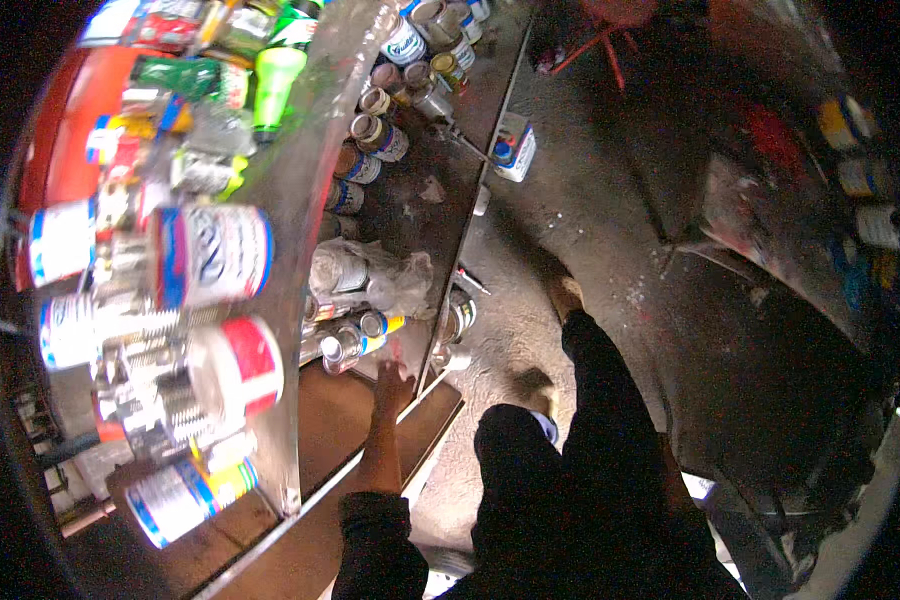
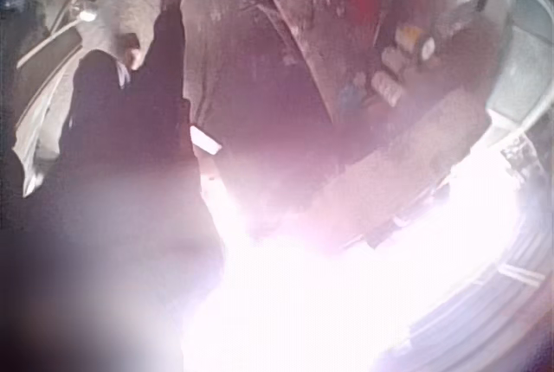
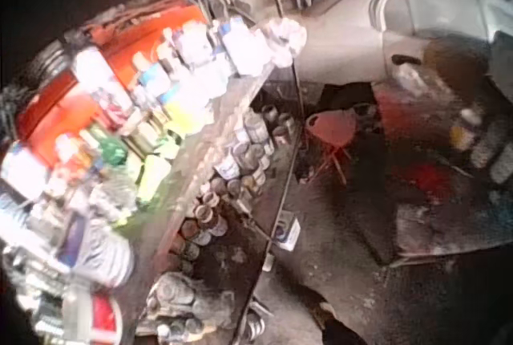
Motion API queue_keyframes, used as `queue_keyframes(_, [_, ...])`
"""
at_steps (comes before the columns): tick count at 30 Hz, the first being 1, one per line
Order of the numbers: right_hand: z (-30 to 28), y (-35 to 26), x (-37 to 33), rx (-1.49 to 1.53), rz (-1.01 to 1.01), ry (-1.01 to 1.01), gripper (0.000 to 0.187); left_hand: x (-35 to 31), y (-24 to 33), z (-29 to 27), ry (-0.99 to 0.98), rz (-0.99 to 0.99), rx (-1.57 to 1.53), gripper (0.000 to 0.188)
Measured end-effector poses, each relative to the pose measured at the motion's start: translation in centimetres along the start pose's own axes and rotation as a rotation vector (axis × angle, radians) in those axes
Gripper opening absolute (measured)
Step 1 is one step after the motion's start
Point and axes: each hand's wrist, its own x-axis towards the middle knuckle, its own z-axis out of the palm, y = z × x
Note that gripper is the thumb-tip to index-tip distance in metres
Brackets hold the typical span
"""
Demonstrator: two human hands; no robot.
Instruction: The person retrieves a small metal part from the floor, walks to a bench grinder, and grinds the part against the spinning wheel. The person holds the part with both hands and rotates it while grinding.
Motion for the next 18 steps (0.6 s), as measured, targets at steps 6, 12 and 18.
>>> queue_keyframes(6, [-2.7, -8.6, 9.3, -0.236, -0.078, 0.044, 0.031, 14.1, 5.1, -6.4, -0.16, -0.082, 0.073, 0.041])
queue_keyframes(12, [1.4, -19.2, 13.0, -0.001, -0.028, 0.019, 0.033, 15.2, 2.3, -1.9, -0.169, -0.056, 0.071, 0.061])
queue_keyframes(18, [19.4, -36.5, 13.1, -0.392, -0.59, -0.092, 0.025, 7.4, 0.9, -3.3, -0.072, -0.053, -0.092, 0.057])
